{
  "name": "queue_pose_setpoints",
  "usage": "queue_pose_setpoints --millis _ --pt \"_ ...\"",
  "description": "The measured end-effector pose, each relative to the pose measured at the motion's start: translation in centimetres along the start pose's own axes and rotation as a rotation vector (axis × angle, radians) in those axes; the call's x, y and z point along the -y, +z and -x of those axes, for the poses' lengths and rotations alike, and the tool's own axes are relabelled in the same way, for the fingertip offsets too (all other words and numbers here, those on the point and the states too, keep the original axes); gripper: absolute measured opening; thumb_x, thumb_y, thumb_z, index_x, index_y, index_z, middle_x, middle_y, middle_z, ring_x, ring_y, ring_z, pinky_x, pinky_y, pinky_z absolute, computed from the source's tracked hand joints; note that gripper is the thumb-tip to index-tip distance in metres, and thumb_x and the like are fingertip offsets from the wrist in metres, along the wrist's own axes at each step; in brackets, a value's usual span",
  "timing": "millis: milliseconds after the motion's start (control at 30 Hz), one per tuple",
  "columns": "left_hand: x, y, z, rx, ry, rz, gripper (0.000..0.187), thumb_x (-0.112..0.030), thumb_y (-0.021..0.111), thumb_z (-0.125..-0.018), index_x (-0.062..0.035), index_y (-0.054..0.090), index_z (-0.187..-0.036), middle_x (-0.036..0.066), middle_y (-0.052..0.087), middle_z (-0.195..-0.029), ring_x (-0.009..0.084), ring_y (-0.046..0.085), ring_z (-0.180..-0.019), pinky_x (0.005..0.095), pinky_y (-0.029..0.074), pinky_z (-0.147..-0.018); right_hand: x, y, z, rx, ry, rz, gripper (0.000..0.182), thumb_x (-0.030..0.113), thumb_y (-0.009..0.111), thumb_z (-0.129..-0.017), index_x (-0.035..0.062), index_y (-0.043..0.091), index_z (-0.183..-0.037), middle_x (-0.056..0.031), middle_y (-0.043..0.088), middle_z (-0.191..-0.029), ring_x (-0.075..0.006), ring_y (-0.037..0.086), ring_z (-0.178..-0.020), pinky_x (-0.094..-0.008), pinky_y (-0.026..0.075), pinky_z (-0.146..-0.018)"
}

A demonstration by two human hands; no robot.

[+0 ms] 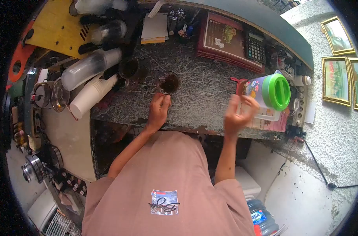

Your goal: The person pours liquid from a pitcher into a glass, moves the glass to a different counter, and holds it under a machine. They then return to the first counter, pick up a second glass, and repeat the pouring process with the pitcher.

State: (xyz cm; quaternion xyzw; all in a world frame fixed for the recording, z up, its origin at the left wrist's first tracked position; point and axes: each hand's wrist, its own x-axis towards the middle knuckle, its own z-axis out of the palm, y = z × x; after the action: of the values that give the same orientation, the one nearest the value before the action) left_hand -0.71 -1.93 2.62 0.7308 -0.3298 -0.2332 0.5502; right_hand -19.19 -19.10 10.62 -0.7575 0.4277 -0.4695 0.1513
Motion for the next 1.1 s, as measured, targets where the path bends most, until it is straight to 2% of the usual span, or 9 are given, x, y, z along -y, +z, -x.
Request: queue_pose_setpoints --millis 67,133,233,300,400,667,767,1000,1100 --pt "0.2 0.2 0.2 -0.054 -0.011 -0.010 0.032 -0.026 0.054 -0.102 0.0029 0.064 -0.094 0.014 0.055 -0.106 0.0231 0.058 -0.087 0.0385 0.048 -0.073 2.6 3.1 0.3 0.446 0.039 -0.082 0.046 0.013 0.080 -0.080 0.0021 0.054 -0.117 -0.0125 0.057 -0.112 -0.0272 0.057 -0.104 -0.0403 0.045 -0.094" --pt "0.4 0.3 0.3 -0.066 -0.032 -0.023 0.031 -0.026 0.054 -0.102 0.0027 0.065 -0.099 0.015 0.053 -0.112 0.0238 0.058 -0.092 0.0379 0.049 -0.074 2.5 7.1 1.6 0.665 0.026 -0.284 0.061 0.015 0.083 -0.076 0.0036 0.053 -0.128 -0.0141 0.059 -0.117 -0.0302 0.057 -0.114 -0.0403 0.043 -0.102" --pt "-0.7 -0.2 0.5 -0.096 -0.073 -0.025 0.031 -0.026 0.055 -0.102 0.0020 0.067 -0.106 0.016 0.050 -0.123 0.0247 0.060 -0.099 0.0364 0.051 -0.077 2.9 11.3 2.9 0.820 0.008 -0.408 0.074 0.018 0.085 -0.073 0.0044 0.049 -0.136 -0.0152 0.060 -0.122 -0.0326 0.056 -0.122 -0.0402 0.042 -0.107" --pt "-1.1 -0.6 0.5 -0.120 -0.088 -0.014 0.031 -0.026 0.055 -0.102 0.0015 0.067 -0.108 0.017 0.048 -0.128 0.0250 0.061 -0.102 0.0354 0.052 -0.079 3.2 12.9 3.1 1.019 0.147 -0.526 0.080 0.019 0.087 -0.071 0.0055 0.047 -0.139 -0.0159 0.060 -0.128 -0.0322 0.056 -0.124 -0.0410 0.044 -0.105" --pt "-0.6 -1.0 0.6 -0.094 -0.098 0.019 0.032 -0.028 0.057 -0.101 0.0020 0.069 -0.105 0.020 0.049 -0.138 0.0243 0.065 -0.102 0.0338 0.053 -0.081 3.3 13.9 3.1 1.126 0.161 -0.510 0.077 0.020 0.087 -0.070 0.0049 0.050 -0.135 -0.0160 0.060 -0.131 -0.0304 0.058 -0.124 -0.0422 0.047 -0.103" --pt "-0.2 -1.9 1.2 -0.115 -0.180 0.160 0.034 -0.029 0.063 -0.097 0.0034 0.070 -0.094 0.023 0.054 -0.140 0.0262 0.070 -0.095 0.0338 0.053 -0.080 3.0 13.8 4.5 1.036 0.028 -0.430 0.065 0.020 0.088 -0.069 0.0049 0.058 -0.125 -0.0132 0.068 -0.118 -0.0308 0.068 -0.107 -0.0401 0.055 -0.088" --pt "-0.4 -2.8 2.4 -0.121 -0.210 0.113 0.029 -0.024 0.063 -0.097 0.0037 0.071 -0.097 0.021 0.054 -0.140 0.0256 0.065 -0.111 0.0332 0.053 -0.084 3.9 14.2 5.3 1.021 -0.058 -0.420 0.065 0.021 0.088 -0.068 0.0050 0.059 -0.124 -0.0138 0.069 -0.114 -0.0327 0.069 -0.103 -0.0402 0.056 -0.084" --pt "-1.1 -8.6 7.3 -0.167 -0.193 0.071 0.025 -0.021 0.070 -0.091 0.0026 0.070 -0.099 0.021 0.053 -0.137 0.0260 0.064 -0.111 0.0360 0.051 -0.090 8.3 14.3 9.0 1.062 -0.271 -0.451 0.070 0.024 0.090 -0.065 0.0014 0.058 -0.123 -0.0163 0.069 -0.113 -0.0345 0.070 -0.100 -0.0417 0.056 -0.083" --pt "-0.5 -11.3 9.7 -0.187 -0.114 -0.106 0.026 -0.018 0.074 -0.087 0.0010 0.070 -0.104 0.019 0.052 -0.138 0.0278 0.063 -0.112 0.0370 0.049 -0.092 10.8 15.1 11.2 1.091 -0.381 -0.466 0.071 0.026 0.089 -0.065 -0.0004 0.058 -0.123 -0.0175 0.069 -0.113 -0.0345 0.070 -0.100 -0.0418 0.056 -0.083"
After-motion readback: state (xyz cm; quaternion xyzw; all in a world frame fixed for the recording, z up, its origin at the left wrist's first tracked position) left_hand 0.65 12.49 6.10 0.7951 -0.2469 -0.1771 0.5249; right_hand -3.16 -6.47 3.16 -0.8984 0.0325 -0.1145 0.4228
